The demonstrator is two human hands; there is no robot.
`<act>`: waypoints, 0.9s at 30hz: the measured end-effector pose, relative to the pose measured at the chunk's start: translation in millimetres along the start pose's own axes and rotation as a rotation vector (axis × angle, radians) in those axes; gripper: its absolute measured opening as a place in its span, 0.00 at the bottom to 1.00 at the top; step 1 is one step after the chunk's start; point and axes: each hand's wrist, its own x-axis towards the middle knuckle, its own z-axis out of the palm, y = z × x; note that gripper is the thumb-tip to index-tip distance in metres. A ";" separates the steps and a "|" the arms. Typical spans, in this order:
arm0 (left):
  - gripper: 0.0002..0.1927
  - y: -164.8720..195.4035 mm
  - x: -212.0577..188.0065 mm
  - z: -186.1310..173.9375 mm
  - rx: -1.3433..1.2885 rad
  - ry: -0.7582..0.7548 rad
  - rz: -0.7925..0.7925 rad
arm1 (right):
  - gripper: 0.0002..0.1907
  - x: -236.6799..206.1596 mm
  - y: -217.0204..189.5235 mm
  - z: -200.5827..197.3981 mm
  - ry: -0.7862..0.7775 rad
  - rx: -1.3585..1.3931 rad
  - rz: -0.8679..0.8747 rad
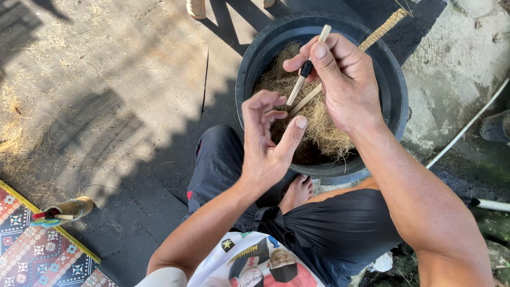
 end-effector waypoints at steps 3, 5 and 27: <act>0.30 -4.5 5.2 13.8 -0.443 -0.004 -0.353 | 0.12 0.3 0.4 4.6 0.019 0.025 -0.075; 0.28 -9.0 9.3 17.8 -0.594 -0.075 -0.465 | 0.13 0.2 -0.6 6.9 0.052 0.001 -0.090; 0.09 -1.9 20.9 -51.0 -0.449 -0.168 -0.399 | 0.13 5.3 -1.7 -9.1 -0.016 0.129 0.101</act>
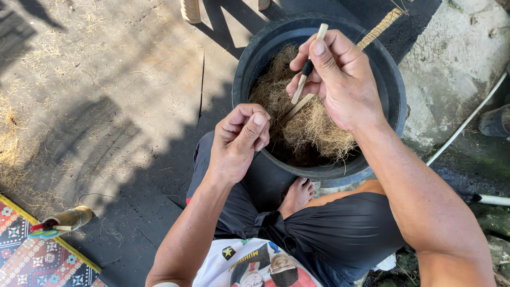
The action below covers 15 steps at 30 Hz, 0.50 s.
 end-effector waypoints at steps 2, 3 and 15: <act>0.08 -2.1 -2.6 0.6 0.012 -0.021 0.011 | 0.12 0.6 3.1 -3.5 0.029 0.041 0.030; 0.08 -3.2 -3.5 0.9 0.017 -0.033 0.019 | 0.11 1.0 4.7 -5.4 0.017 0.031 0.023; 0.06 -3.6 -1.0 -9.3 -0.337 -0.048 0.024 | 0.12 -1.9 -1.1 -3.0 -0.061 0.128 0.273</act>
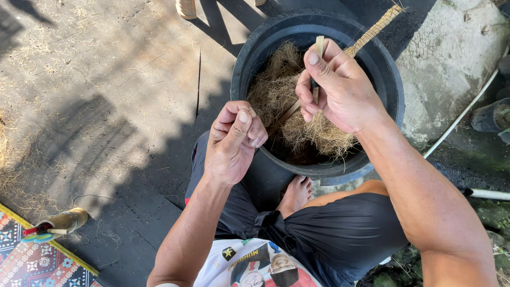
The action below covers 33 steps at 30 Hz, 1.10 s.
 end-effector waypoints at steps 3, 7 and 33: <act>0.06 -1.7 0.3 -4.5 -0.069 0.003 -0.026 | 0.16 -3.9 -5.7 3.0 0.002 0.041 0.067; 0.07 -4.9 2.1 -11.6 -0.077 0.002 -0.075 | 0.20 -5.2 -9.9 4.3 -0.035 0.125 0.067; 0.07 -20.0 13.5 -29.2 -0.013 0.041 -0.124 | 0.23 -18.7 -9.2 -20.3 0.088 0.063 0.030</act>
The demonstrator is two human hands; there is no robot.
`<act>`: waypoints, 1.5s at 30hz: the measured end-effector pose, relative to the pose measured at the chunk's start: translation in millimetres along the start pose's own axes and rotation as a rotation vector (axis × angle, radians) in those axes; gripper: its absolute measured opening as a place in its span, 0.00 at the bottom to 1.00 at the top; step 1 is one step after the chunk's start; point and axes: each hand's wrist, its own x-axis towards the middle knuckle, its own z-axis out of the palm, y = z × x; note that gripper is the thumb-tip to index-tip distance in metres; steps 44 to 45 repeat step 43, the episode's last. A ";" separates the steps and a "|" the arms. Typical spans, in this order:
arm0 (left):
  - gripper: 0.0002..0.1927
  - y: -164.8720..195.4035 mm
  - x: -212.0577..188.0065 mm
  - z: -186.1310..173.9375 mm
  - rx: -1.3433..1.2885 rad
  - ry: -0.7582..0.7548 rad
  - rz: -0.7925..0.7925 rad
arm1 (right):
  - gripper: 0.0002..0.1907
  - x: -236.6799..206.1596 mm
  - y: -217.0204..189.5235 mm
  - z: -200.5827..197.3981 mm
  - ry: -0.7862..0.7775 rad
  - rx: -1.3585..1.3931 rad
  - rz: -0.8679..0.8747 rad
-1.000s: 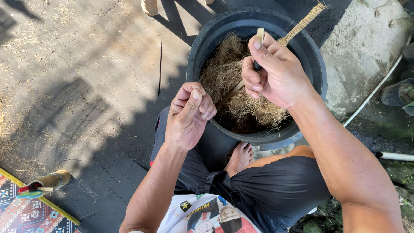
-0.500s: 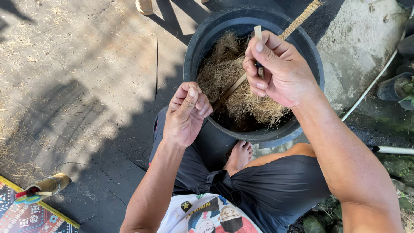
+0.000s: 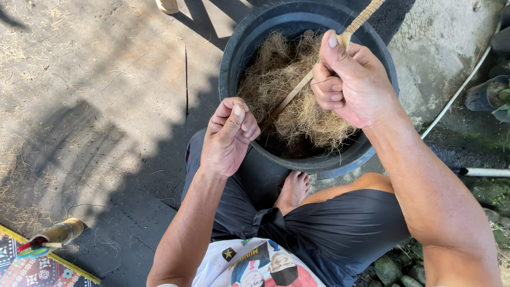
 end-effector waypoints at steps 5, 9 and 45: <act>0.06 -1.9 4.3 -5.1 0.020 0.001 0.001 | 0.23 -1.1 -3.5 -3.2 0.119 -0.217 0.001; 0.05 -11.6 10.9 -16.6 0.124 -0.007 0.011 | 0.15 -15.3 -9.5 -7.2 0.050 -0.953 -0.130; 0.22 -143.2 231.5 67.2 1.641 -0.141 -0.515 | 0.07 -131.6 -8.4 -59.2 0.719 -0.832 -0.287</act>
